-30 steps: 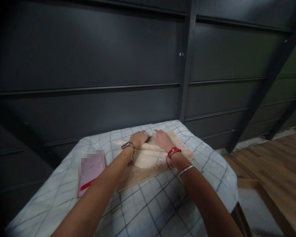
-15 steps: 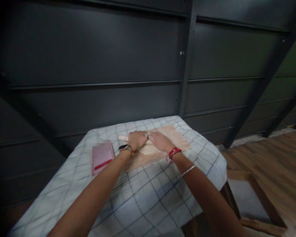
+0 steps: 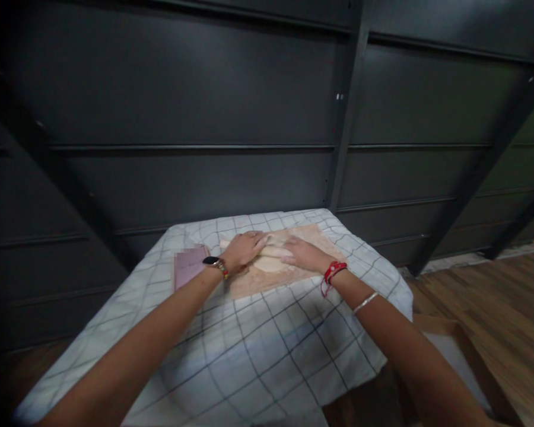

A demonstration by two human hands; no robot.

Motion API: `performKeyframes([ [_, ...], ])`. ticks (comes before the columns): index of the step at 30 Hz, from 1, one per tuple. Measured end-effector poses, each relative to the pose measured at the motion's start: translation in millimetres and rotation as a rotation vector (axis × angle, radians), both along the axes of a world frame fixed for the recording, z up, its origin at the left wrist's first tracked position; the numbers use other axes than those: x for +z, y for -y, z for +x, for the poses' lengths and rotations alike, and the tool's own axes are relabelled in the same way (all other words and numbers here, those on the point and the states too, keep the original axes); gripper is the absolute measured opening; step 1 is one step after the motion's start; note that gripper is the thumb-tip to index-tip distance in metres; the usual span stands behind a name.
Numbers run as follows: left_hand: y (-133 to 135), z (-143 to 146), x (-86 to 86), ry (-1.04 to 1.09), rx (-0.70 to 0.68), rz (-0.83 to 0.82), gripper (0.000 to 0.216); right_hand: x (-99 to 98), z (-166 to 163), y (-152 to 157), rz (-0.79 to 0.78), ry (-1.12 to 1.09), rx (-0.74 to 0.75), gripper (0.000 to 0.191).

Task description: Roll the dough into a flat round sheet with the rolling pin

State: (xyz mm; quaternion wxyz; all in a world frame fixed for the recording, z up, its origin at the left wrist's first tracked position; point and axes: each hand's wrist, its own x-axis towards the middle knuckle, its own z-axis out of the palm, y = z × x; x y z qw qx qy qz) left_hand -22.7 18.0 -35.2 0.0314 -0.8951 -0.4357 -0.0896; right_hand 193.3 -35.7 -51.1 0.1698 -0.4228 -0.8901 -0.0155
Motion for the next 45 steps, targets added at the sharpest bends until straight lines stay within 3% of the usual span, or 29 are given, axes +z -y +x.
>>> performKeyframes([
  [7, -17, -35, 2.3, 0.062, -0.055, 0.106, 0.048, 21.7, 27, -1, 0.088, 0.042, -0.094, 0.027],
  [10, -20, -33, 13.3, 0.077, -0.056, 0.174, 0.05, 23.5, 46, 2, 0.098, -0.036, -0.092, 0.03],
  [14, -23, -15, 19.8, 0.025, -0.073, 0.198, 0.051, 10.7, 58, 7, 0.053, -0.068, -0.081, 0.029],
  [20, -32, 7, 3.2, 0.003, -0.105, 0.047, 0.048, 3.3, 50, 4, -0.022, -0.015, -0.071, 0.029],
  [23, -40, 9, -0.8, 0.014, -0.119, -0.012, 0.05, 5.2, 43, 0, -0.039, 0.029, -0.14, 0.034],
  [29, -56, 18, 5.9, 0.002, -0.109, 0.051, 0.043, -2.4, 31, -24, 0.028, 0.094, -0.253, 0.046],
  [34, -66, 24, 9.1, -0.036, -0.069, 0.024, 0.042, -8.3, 37, -46, 0.047, 0.04, -0.224, 0.049],
  [40, -62, 16, 0.0, -0.094, -0.152, -0.063, 0.048, -20.8, 38, -25, 0.073, 0.05, -0.133, 0.049],
  [45, -66, 19, 2.8, -0.093, -0.12, -0.081, 0.054, -13.7, 36, -35, 0.075, 0.081, -0.199, 0.049],
])
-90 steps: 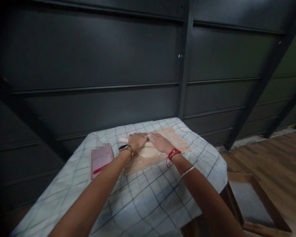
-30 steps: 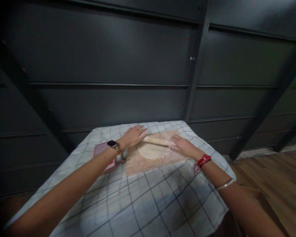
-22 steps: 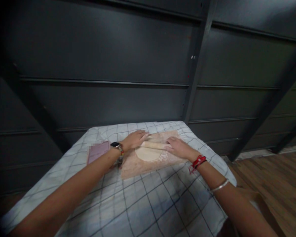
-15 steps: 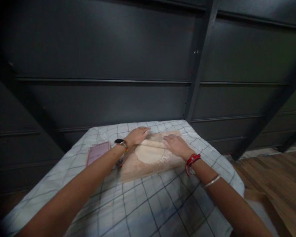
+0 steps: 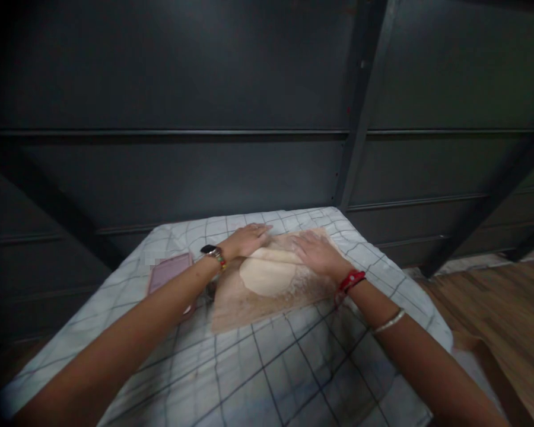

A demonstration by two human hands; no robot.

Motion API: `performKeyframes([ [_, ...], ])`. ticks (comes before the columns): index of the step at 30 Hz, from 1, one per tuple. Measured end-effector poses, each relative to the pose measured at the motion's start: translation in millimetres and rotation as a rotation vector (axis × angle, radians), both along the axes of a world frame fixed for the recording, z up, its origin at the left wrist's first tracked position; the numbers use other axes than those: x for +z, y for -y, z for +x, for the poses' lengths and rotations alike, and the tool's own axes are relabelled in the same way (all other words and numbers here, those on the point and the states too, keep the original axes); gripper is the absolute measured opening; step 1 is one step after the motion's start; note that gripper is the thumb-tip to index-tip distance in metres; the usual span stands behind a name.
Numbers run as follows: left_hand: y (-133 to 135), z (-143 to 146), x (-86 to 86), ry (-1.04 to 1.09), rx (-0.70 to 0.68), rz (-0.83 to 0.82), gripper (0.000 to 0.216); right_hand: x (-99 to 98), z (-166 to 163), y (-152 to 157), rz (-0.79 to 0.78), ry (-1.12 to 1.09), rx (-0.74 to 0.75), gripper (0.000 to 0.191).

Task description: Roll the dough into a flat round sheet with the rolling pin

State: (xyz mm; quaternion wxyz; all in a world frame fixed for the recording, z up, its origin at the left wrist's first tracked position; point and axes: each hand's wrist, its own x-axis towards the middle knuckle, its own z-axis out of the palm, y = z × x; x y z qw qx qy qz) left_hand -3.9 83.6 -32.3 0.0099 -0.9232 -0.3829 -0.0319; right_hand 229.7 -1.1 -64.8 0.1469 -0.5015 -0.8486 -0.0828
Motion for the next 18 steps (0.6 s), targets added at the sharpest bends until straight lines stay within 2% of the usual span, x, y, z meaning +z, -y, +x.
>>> performKeyframes([
  [3, 6, 1, 3.7, -0.022, 0.043, -0.035, 0.056, -0.8, -1, -1, 0.02, -0.023, -0.026, 0.048],
  [8, 24, -4, 4.2, -0.009, 0.02, -0.062, 0.055, -8.8, -3, 16, 0.045, -0.015, 0.03, 0.049],
  [13, 14, 4, 4.4, 0.063, 0.17, -0.065, 0.054, 0.0, -4, 1, -0.048, -0.096, -0.129, 0.053],
  [16, 19, 0, 0.3, 0.045, 0.099, -0.097, 0.056, -0.2, -5, 9, -0.067, -0.065, -0.066, 0.053],
  [18, 25, -4, -2.3, 0.065, 0.019, -0.056, 0.055, -0.8, -6, 16, -0.065, -0.033, 0.005, 0.053],
])
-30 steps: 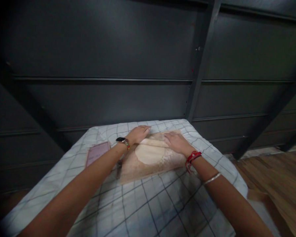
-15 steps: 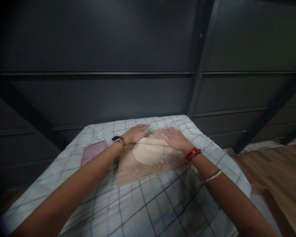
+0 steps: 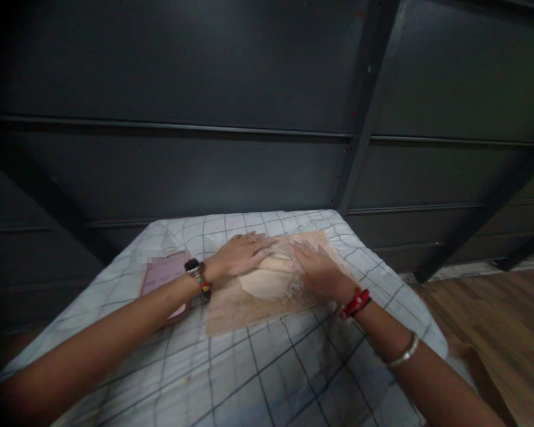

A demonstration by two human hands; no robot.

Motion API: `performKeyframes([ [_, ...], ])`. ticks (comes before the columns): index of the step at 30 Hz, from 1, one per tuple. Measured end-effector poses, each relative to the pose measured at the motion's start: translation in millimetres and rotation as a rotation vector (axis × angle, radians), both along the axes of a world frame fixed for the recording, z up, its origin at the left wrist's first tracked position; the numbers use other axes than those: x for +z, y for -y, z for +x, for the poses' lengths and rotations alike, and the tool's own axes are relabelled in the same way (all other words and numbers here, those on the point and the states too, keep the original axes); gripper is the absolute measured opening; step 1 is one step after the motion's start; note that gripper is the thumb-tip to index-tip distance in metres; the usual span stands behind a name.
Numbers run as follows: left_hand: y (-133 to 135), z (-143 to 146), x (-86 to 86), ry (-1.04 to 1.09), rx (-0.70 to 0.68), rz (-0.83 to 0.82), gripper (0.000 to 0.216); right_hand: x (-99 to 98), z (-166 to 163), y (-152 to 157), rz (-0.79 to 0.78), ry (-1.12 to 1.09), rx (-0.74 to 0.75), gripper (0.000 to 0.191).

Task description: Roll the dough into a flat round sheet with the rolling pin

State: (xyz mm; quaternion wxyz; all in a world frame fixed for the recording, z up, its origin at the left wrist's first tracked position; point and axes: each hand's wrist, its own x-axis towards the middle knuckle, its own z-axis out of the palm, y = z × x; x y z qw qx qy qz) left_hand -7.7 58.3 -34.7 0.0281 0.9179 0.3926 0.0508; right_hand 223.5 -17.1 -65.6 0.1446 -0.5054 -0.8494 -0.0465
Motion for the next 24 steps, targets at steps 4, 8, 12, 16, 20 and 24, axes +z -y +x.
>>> performKeyframes([
  [4, -2, 4, 3.5, 0.046, 0.052, 0.034, 0.051, 5.9, -1, -10, -0.047, -0.055, -0.095, 0.053],
  [8, -4, 9, 6.8, 0.025, 0.072, 0.006, 0.052, 5.0, -1, -17, -0.059, -0.06, -0.173, 0.053],
  [12, 8, 3, 1.2, 0.001, -0.022, 0.024, 0.052, -3.6, -1, 0, 0.037, 0.022, 0.008, 0.051],
  [16, 1, 10, 3.8, 0.046, 0.031, 0.002, 0.051, 3.3, -1, -14, 0.005, -0.036, -0.036, 0.049],
  [20, -4, 13, 5.5, 0.04, 0.034, -0.038, 0.053, 3.2, 0, -18, -0.03, -0.06, -0.064, 0.05],
  [24, 5, 6, 2.3, -0.027, -0.072, -0.073, 0.053, -5.9, 1, -2, 0.006, 0.012, 0.037, 0.052],
])
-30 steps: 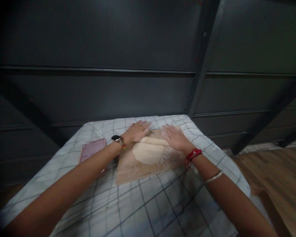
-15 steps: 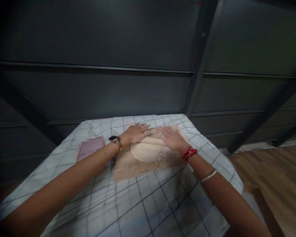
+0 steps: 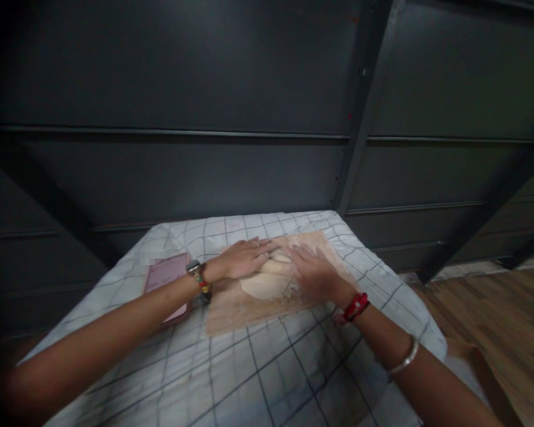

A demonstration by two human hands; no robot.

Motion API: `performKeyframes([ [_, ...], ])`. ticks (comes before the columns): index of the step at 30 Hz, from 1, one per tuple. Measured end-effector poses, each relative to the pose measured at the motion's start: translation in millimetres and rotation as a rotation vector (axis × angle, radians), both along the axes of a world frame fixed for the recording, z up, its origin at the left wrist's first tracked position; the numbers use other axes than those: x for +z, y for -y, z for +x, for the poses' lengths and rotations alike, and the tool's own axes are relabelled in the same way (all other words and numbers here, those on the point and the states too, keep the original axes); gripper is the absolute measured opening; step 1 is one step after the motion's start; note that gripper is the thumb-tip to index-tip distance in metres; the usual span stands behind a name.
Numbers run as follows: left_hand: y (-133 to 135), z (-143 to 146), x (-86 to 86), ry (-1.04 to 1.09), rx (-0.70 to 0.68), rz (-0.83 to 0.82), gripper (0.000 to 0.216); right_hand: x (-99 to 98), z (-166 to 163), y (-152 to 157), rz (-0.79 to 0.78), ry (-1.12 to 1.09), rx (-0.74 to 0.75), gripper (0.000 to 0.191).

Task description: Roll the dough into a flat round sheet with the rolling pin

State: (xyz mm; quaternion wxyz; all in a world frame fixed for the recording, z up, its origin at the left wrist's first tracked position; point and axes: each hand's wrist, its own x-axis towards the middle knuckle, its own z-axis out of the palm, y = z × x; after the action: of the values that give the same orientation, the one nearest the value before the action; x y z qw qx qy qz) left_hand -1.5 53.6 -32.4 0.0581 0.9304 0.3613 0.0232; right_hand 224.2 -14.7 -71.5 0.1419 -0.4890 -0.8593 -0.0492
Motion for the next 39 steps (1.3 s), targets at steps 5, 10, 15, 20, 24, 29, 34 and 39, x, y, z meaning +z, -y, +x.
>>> performKeyframes([
  [5, -4, 7, 7.0, 0.04, 0.095, -0.009, 0.052, 6.5, -1, -16, -0.006, -0.116, -0.075, 0.049],
  [10, 4, 1, 3.0, 0.033, 0.025, -0.027, 0.053, -1.8, 1, -2, -0.001, -0.052, 0.024, 0.051],
  [15, -2, 3, 3.4, 0.013, 0.06, -0.05, 0.056, 5.4, 0, -7, -0.025, -0.071, -0.024, 0.049],
  [20, 2, 2, 6.3, 0.037, 0.023, -0.065, 0.056, 6.4, 1, -6, -0.068, -0.023, 0.041, 0.049],
  [24, 6, -1, 1.4, 0.032, -0.011, -0.059, 0.056, 2.3, 2, 0, -0.031, -0.007, 0.038, 0.05],
  [29, 2, 5, -1.4, -0.012, 0.071, -0.098, 0.057, 6.4, -2, -2, -0.074, -0.083, -0.07, 0.047],
  [34, 19, -3, 3.8, -0.003, -0.005, -0.059, 0.057, -0.2, -2, 10, -0.039, -0.048, 0.017, 0.05],
  [39, 21, 2, 13.5, -0.01, 0.097, -0.099, 0.06, 3.9, 0, -7, -0.148, -0.161, -0.029, 0.049],
])
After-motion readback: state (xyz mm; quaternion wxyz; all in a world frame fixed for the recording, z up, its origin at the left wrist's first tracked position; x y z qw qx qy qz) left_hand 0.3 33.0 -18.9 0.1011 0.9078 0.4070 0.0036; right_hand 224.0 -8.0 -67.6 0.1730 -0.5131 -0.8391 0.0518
